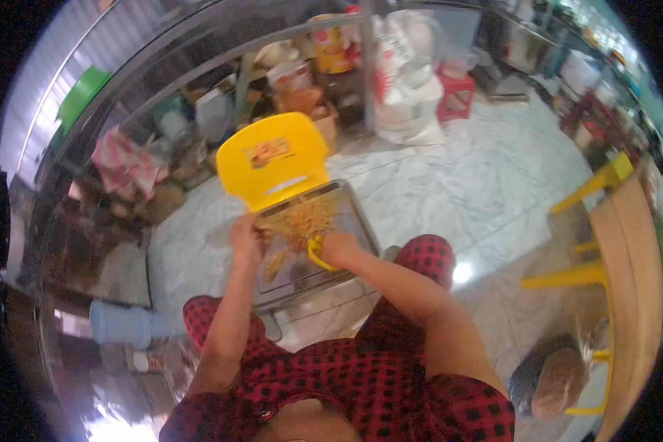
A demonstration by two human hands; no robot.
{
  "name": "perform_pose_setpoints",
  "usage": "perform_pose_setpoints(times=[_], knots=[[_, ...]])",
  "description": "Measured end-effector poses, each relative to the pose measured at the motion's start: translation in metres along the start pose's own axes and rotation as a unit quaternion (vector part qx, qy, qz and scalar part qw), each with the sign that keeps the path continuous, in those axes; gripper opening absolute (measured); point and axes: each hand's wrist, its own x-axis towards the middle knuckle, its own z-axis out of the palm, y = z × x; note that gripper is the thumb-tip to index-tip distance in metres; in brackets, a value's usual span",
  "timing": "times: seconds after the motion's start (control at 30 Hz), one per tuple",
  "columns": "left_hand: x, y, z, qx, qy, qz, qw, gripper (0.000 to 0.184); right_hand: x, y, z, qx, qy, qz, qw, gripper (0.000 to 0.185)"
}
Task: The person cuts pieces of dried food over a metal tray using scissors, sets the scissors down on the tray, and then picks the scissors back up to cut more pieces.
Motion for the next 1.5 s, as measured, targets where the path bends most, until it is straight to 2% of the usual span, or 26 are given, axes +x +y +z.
perform_pose_setpoints(times=[0.07,0.13,0.2,0.27,0.3,0.37,0.47,0.5,0.57,0.6,0.63,0.7,0.77,0.8,0.9,0.97,1.3,1.43,1.5], knots=[[-0.010,0.020,-0.006,-0.017,-0.007,0.004,1.000,0.010,-0.028,-0.007,-0.026,-0.088,-0.019,-0.001,0.996,0.034],[0.004,0.024,-0.028,0.032,-0.016,0.022,0.999,0.009,-0.019,0.011,-0.011,-0.094,-0.021,0.005,0.995,0.037],[0.012,0.036,-0.046,0.044,-0.041,-0.003,0.998,0.010,-0.022,0.022,-0.013,-0.104,-0.026,0.002,0.994,0.039],[0.015,0.050,-0.066,0.136,-0.085,-0.008,0.987,0.008,-0.029,0.022,-0.022,-0.055,-0.070,-0.002,0.996,0.043],[0.013,0.055,-0.074,0.134,-0.094,-0.006,0.986,0.008,-0.027,0.025,-0.024,-0.056,-0.064,0.004,0.996,0.043],[0.010,0.062,-0.089,0.171,-0.069,-0.008,0.983,0.009,-0.014,0.039,-0.026,0.020,0.016,-0.045,0.999,0.046],[0.020,0.037,-0.119,0.150,-0.033,-0.019,0.988,0.011,-0.012,0.060,-0.056,-0.002,0.070,-0.065,0.995,0.050],[0.016,0.033,-0.120,0.150,-0.038,-0.019,0.988,0.011,-0.019,0.065,-0.071,-0.016,0.084,-0.051,0.995,0.050],[0.006,0.027,-0.121,0.213,-0.034,-0.087,0.973,0.013,-0.033,0.082,-0.093,-0.054,0.124,-0.026,0.990,0.051],[0.010,0.017,-0.121,0.202,-0.055,-0.013,0.978,0.013,-0.042,0.089,-0.105,-0.094,0.091,-0.001,0.991,0.052],[0.005,0.015,-0.115,0.200,-0.052,-0.015,0.978,0.013,-0.044,0.104,-0.103,-0.110,0.091,0.031,0.989,0.053],[-0.006,0.014,-0.096,0.282,-0.106,0.008,0.954,0.016,-0.054,0.129,-0.098,-0.118,0.074,0.026,0.990,0.059],[0.007,-0.006,-0.100,0.327,-0.120,0.038,0.937,0.017,-0.055,0.148,-0.088,0.016,0.043,0.151,0.987,0.068],[0.008,-0.007,-0.102,0.376,-0.137,0.069,0.914,0.018,-0.052,0.149,-0.087,0.010,0.039,0.142,0.989,0.068],[0.011,-0.005,-0.107,0.371,-0.116,0.064,0.919,0.018,-0.042,0.150,-0.084,-0.051,0.002,0.131,0.990,0.075],[0.008,0.000,-0.114,0.362,-0.093,0.050,0.926,0.017,-0.039,0.150,-0.085,-0.029,0.000,0.170,0.985,0.073],[0.011,0.004,-0.151,0.302,0.012,0.016,0.953,0.013,-0.028,0.181,-0.079,-0.019,0.029,0.145,0.989,0.079],[0.012,0.007,-0.162,0.284,0.055,0.004,0.957,0.010,-0.026,0.192,-0.076,0.045,0.048,0.185,0.981,0.075],[0.016,0.003,-0.164,0.277,0.068,0.004,0.959,0.010,-0.034,0.199,-0.073,0.035,0.054,0.178,0.982,0.073]])
